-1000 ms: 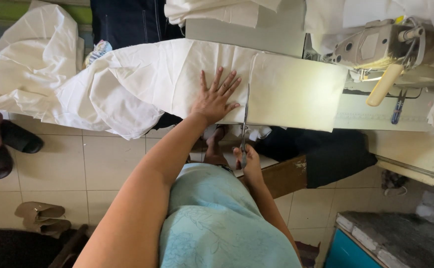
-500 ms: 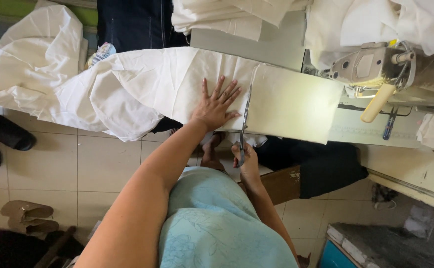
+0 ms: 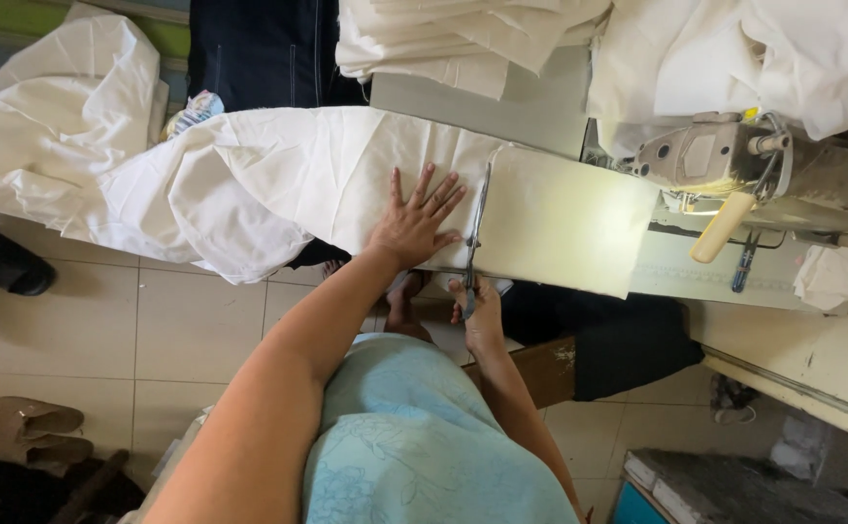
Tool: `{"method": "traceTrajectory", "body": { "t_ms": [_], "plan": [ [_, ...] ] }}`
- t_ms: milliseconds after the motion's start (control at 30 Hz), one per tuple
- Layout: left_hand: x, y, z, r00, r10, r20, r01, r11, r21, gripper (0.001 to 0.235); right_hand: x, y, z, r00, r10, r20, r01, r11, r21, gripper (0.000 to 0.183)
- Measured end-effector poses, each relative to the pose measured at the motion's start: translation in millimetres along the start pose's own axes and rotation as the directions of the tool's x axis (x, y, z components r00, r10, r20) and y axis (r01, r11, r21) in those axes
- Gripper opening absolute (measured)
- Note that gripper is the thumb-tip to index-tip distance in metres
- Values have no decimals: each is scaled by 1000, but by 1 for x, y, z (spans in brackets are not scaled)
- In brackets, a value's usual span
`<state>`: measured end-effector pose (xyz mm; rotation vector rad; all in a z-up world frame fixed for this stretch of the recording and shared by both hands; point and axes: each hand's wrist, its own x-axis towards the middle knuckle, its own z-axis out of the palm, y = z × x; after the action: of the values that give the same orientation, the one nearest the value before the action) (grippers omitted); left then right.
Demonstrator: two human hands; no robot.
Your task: The person is measuring, folding, and cutting pieces of white fabric using scissors at a workstation in a garment factory.
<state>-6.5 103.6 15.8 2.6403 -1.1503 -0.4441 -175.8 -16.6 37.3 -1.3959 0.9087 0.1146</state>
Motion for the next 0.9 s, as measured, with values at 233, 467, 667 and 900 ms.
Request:
{"method": "traceTrajectory", "body": {
  "t_ms": [233,467,667,900],
  "plan": [
    [1,-1,8,999,-7,-45,6,1000,-18,85,11,-7,-3,999,35,10,-36,995,90,44],
    [3,0,11,999,-23,-48,23,1000,9,88,28,-19,2,1000,-20,18,19,998,56,42],
    [3,-1,5,999,-31,4,31,999,7,89,37,-22,2,1000,-5,20,4,997,82,40],
    [4,0,12,999,-28,-18,28,1000,-3,90,55,-30,8,998,-63,-10,63,995,73,40]
  ]
}}
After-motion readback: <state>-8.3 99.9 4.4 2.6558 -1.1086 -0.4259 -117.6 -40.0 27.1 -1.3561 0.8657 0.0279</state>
